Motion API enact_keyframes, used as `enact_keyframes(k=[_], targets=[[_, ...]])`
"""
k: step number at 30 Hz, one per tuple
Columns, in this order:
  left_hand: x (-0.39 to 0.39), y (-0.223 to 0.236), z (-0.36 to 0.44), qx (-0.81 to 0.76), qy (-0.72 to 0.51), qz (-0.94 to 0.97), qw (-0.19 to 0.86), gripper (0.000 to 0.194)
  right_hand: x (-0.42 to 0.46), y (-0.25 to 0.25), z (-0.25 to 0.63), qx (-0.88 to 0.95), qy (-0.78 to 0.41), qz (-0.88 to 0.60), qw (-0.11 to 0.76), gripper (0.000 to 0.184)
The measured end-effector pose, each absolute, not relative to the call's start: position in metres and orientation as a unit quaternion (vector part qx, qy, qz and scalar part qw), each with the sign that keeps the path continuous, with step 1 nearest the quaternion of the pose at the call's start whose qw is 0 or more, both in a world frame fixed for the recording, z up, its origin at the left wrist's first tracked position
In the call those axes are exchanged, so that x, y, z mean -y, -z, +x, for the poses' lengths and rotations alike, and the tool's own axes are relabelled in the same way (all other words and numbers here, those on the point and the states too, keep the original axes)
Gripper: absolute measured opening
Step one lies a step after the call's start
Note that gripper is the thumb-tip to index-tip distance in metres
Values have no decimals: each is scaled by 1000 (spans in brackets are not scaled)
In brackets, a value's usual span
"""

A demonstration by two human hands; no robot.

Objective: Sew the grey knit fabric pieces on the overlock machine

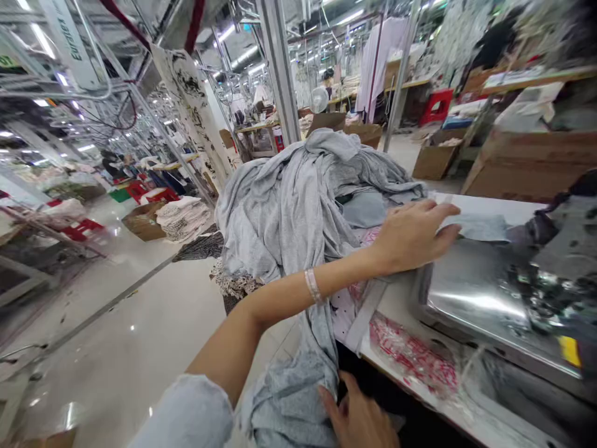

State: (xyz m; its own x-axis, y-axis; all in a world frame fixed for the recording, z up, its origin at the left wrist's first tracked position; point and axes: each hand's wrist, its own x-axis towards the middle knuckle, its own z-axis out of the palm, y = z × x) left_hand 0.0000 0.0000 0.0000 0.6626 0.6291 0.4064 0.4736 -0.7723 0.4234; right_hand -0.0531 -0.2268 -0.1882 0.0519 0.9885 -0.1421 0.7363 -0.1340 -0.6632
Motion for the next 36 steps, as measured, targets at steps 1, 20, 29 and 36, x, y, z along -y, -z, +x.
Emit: enact_keyframes(k=[1, 20, 29, 36], targets=[[9, -2, -14, -263, -272, 912, 161, 26, 226, 187, -54, 634, -301, -674, 232, 44], [38, -6, -62, -85, 65, 939, 327, 29, 224, 70, 126, 559, -240, -708, 360, 37], [42, -1, -70, -116, 30, 938, 325, 34, 220, 96, 128, 554, -169, -726, 370, 39], [45, 5, -81, -124, 9, 883, 453, 35, 212, 107, 105, 606, -127, -672, 406, 13]])
